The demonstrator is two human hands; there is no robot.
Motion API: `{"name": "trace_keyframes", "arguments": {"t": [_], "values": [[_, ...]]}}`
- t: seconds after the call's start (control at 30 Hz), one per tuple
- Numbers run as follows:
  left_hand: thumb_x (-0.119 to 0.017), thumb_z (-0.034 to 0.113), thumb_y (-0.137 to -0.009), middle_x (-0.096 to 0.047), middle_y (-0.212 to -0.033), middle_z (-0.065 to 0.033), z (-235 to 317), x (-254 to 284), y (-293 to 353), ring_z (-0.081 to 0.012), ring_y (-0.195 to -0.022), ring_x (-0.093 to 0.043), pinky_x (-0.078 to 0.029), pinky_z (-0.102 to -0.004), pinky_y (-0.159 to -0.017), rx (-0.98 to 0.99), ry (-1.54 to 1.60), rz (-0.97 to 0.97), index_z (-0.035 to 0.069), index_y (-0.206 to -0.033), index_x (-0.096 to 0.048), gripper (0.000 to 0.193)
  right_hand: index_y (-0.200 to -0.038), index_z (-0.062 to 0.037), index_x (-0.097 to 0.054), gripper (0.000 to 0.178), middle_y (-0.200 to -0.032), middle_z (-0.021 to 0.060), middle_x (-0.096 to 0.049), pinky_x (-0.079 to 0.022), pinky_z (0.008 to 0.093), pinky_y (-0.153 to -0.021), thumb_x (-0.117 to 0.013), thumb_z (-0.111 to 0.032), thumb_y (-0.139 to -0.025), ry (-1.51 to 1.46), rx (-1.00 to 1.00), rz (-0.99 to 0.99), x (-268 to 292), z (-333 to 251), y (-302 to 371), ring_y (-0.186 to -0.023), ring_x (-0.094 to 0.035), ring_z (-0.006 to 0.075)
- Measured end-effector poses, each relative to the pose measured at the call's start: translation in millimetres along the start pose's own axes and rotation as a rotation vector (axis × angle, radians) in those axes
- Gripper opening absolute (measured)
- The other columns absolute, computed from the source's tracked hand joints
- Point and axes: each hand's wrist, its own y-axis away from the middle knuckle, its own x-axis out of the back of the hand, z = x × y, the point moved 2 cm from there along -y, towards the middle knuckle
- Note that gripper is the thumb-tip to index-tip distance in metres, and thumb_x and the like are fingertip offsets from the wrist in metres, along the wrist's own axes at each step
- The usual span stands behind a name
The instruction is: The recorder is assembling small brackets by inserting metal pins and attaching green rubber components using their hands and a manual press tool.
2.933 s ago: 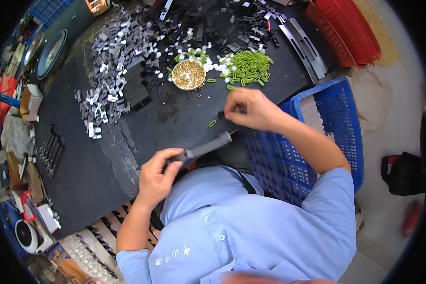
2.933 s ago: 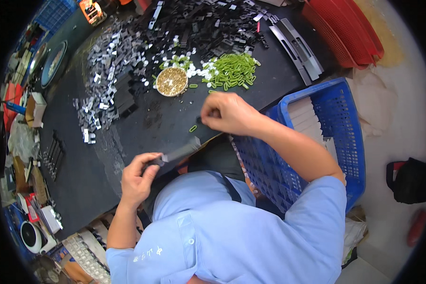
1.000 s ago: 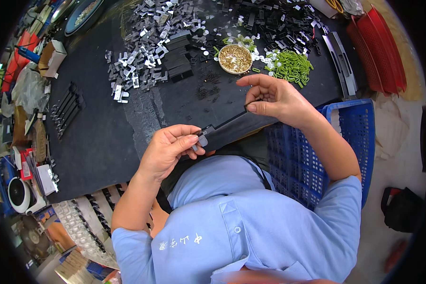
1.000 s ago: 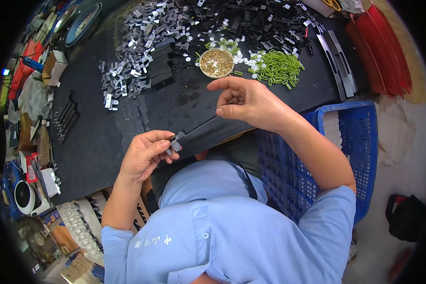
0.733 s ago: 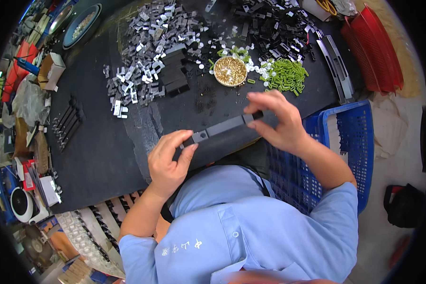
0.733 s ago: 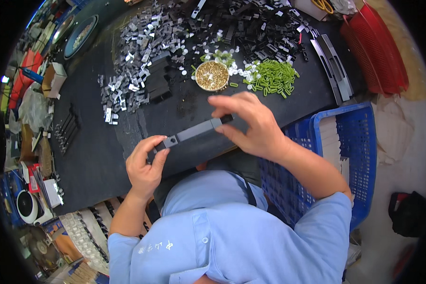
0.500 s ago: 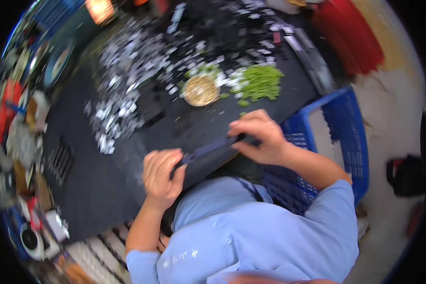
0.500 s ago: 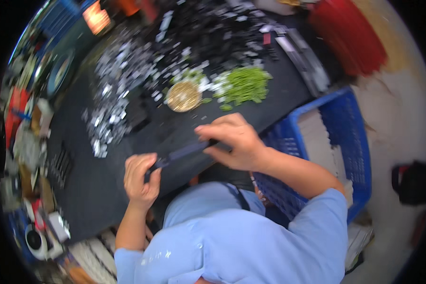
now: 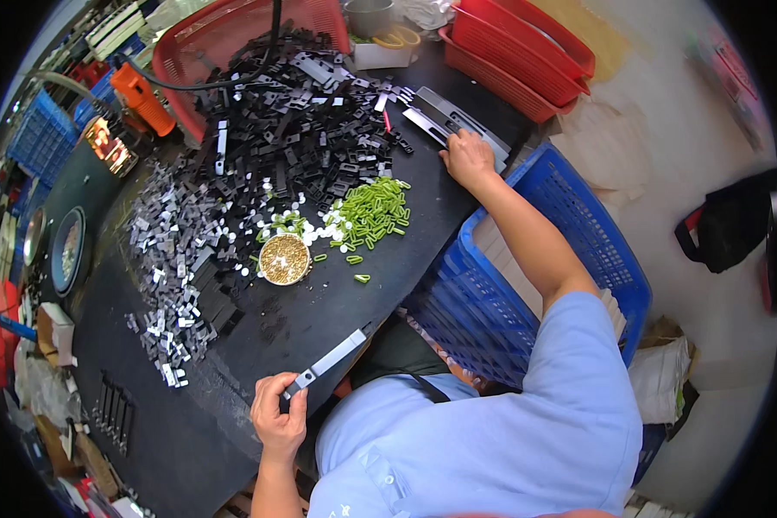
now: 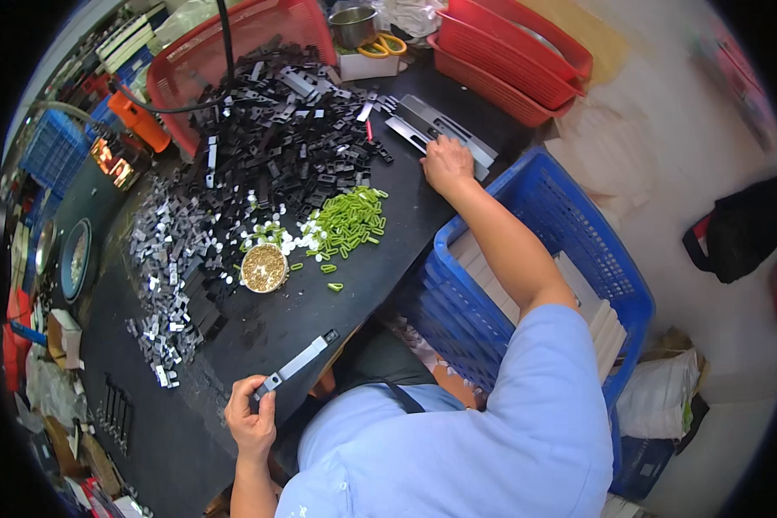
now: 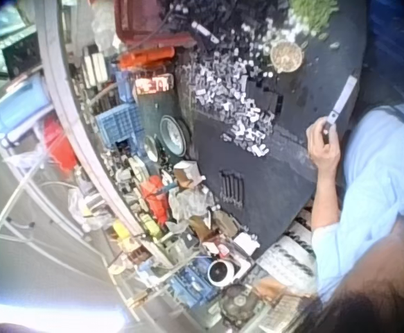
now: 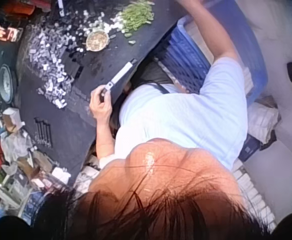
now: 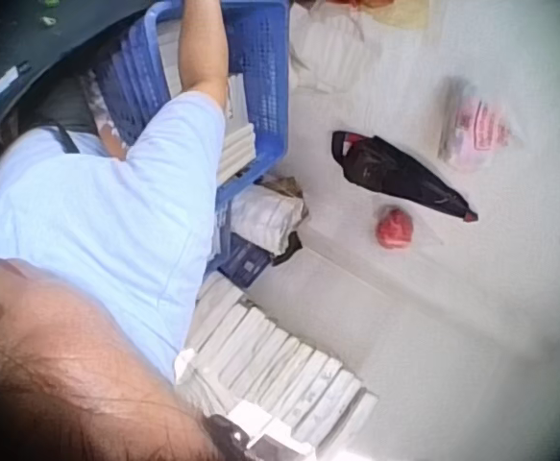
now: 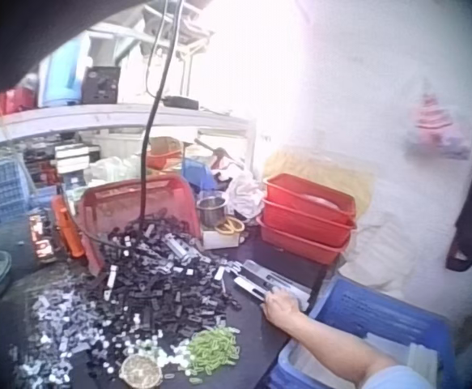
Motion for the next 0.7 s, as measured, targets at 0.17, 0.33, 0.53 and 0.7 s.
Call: {"name": "trace_keyframes", "arguments": {"t": [0.17,0.33,0.53,0.7], "values": [[-0.061,0.006,-0.084,-0.065,-0.092,-0.012,5.4,7.4,-1.1,-0.0187,-0.083,-0.062,-0.047,-0.0286,-0.076,0.06,0.044,0.038,-0.001,-0.098,-0.055,0.017,-0.093,-0.0098,-0.068,0.025,-0.093,0.0144,-0.066,-0.05,0.0422,-0.077,-0.061,-0.031,-0.081,-0.246,-0.147,-0.136,15.0,1.1,-13.8,-0.089,-0.064,0.0298],[-0.061,0.003,-0.084,-0.067,-0.084,-0.0092,3.7,25.6,12.0,-0.017,-0.075,-0.065,-0.05,-0.0262,-0.069,0.164,0.129,0.11,0.001,-0.097,-0.057,0.015,-0.096,-0.0061,-0.065,0.021,-0.074,0.009,-0.066,-0.051,0.0335,-0.063,-0.056,-0.024,-0.089,-0.834,0.058,-0.11,96.1,-57.7,36.7,-0.067,-0.066,0.0201],[-0.064,0.006,-0.084,-0.067,-0.088,-0.0082,-1.6,33.6,23.6,-0.0148,-0.075,-0.065,-0.05,-0.025,-0.067,0.15,0.179,0.182,0.001,-0.097,-0.056,0.016,-0.115,-0.0041,-0.05,0.024,-0.108,0.0107,-0.06,-0.05,0.0303,-0.082,-0.045,-0.016,-0.096,-2.003,0.127,-0.675,96.8,-102.6,65.9,-0.097,-0.061,0.0179],[-0.063,0.004,-0.083,-0.065,-0.09,-0.0111,-8.8,48.7,36.5,-0.0185,-0.076,-0.065,-0.051,-0.0277,-0.07,0.164,0.082,0.236,0.0,-0.096,-0.055,0.016,-0.104,-0.0044,-0.049,0.019,-0.094,0.0056,-0.058,-0.048,0.0268,-0.077,-0.058,-0.013,-0.09,-1.965,0.121,-0.769,89.3,-146.6,82.0,-0.088,-0.059,0.0157]]}}
